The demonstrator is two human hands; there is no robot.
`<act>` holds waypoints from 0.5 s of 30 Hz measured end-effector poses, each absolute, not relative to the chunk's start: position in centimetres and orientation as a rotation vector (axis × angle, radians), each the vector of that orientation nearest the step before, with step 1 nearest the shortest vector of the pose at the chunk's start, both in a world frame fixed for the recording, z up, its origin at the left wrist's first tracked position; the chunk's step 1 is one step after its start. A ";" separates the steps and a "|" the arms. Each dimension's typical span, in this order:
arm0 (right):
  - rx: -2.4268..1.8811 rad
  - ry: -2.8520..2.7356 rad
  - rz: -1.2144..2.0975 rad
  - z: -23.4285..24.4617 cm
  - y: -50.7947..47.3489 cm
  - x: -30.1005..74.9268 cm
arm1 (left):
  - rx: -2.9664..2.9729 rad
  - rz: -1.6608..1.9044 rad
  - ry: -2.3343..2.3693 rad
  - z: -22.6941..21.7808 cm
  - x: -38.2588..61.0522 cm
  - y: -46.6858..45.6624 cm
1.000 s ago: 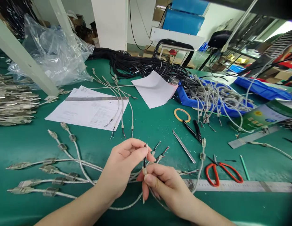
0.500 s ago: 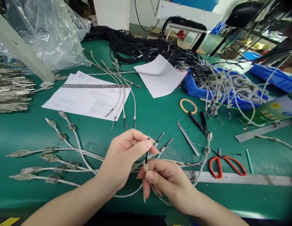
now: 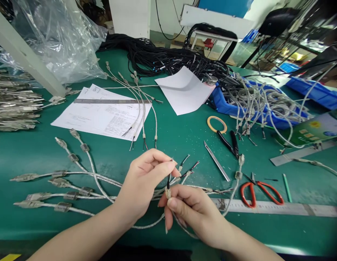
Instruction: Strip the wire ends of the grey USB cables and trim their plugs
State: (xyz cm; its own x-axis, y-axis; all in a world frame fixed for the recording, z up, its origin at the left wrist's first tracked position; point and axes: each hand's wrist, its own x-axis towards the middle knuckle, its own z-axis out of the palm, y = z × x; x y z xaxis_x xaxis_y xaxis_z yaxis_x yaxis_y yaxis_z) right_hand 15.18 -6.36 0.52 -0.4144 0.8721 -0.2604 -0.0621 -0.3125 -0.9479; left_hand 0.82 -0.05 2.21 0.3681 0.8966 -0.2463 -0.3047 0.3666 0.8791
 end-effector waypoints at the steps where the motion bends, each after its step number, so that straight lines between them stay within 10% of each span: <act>1: -1.100 -1.242 1.805 0.5 -6.4 15.2 | 0.856 0.908 0.849 2.2 0.8 -0.1; 15: -1.275 -1.253 1.158 1.1 -4.7 18.9 | 1.078 0.867 0.859 0.9 0.5 0.9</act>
State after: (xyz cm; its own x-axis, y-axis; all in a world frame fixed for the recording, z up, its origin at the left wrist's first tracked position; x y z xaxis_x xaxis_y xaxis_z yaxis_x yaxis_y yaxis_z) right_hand 18.89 -4.69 1.15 0.0179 0.9998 0.0005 0.0786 -0.0009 -0.9969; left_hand 0.54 0.91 0.90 0.4059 0.9008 -0.1543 -0.1619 0.2370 0.9579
